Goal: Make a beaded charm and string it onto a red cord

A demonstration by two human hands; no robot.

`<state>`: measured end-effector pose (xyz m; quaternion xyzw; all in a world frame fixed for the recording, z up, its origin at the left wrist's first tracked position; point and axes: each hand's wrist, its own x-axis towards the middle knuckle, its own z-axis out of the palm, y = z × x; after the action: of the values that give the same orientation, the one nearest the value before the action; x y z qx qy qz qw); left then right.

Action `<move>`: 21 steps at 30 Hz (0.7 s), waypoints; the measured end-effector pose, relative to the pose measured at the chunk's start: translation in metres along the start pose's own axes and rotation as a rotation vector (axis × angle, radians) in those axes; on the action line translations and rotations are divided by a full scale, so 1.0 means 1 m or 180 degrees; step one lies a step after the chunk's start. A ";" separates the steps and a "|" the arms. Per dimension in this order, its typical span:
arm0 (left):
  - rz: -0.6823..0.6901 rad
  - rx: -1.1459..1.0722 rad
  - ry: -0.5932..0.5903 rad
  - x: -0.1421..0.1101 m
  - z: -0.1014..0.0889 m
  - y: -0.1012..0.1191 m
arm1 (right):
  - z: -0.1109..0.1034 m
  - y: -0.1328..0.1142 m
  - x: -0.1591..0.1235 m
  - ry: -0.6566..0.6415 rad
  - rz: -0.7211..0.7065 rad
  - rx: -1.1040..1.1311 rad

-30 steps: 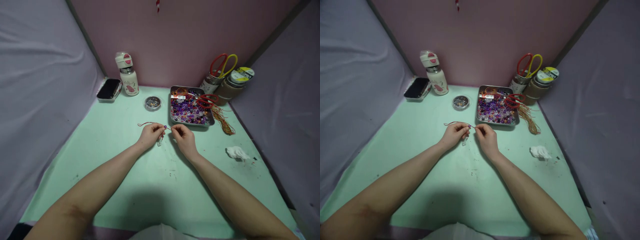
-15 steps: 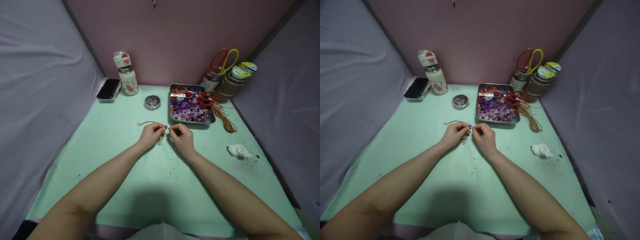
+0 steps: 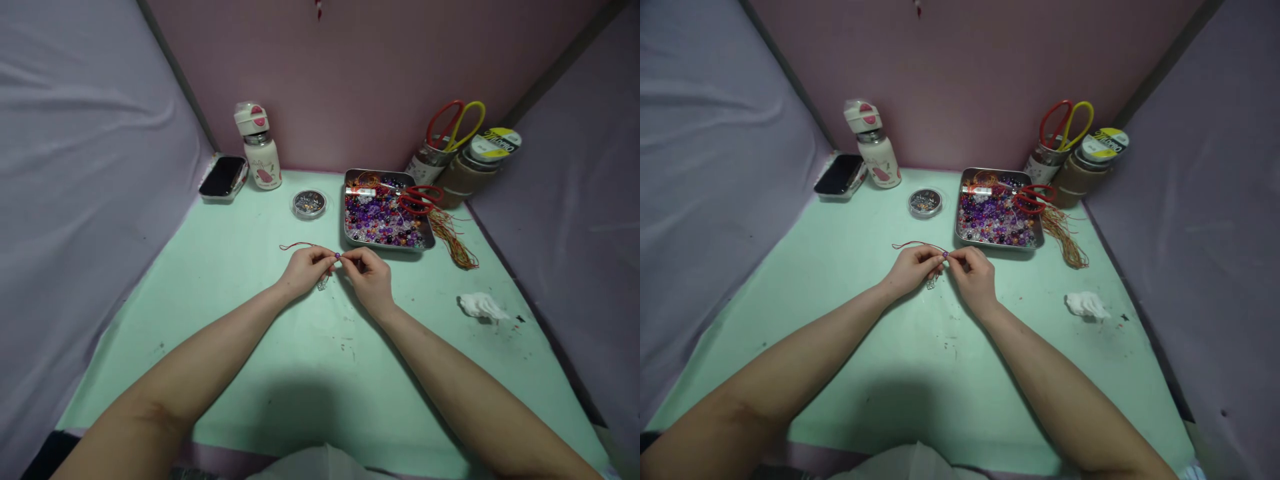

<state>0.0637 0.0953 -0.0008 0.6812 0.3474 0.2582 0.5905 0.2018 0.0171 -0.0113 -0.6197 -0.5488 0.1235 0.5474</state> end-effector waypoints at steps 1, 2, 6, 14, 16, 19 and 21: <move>0.0013 -0.0002 -0.0004 0.000 0.000 0.000 | 0.000 0.000 0.000 -0.0006 0.0008 0.0004; 0.0023 -0.0004 -0.0008 0.000 0.000 0.000 | 0.000 0.000 0.000 -0.0007 0.0014 0.0000; 0.0019 -0.0004 0.0002 -0.001 0.000 0.000 | 0.000 -0.001 0.000 -0.0005 0.0011 -0.0032; 0.0007 0.0030 0.0010 -0.001 -0.001 0.002 | -0.001 -0.002 0.000 0.0003 0.0037 -0.0071; 0.0028 0.0027 0.0001 -0.002 -0.001 0.001 | -0.001 -0.002 0.000 -0.0003 0.0052 -0.0073; 0.0065 0.0048 -0.0004 -0.001 -0.001 0.000 | 0.000 -0.001 0.000 0.0011 0.0066 -0.0049; 0.0075 0.0068 -0.0005 -0.001 -0.001 0.000 | 0.000 0.000 0.000 0.0012 0.0057 -0.0027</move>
<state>0.0623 0.0951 -0.0006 0.6917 0.3416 0.2609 0.5803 0.2017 0.0169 -0.0108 -0.6271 -0.5428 0.1249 0.5446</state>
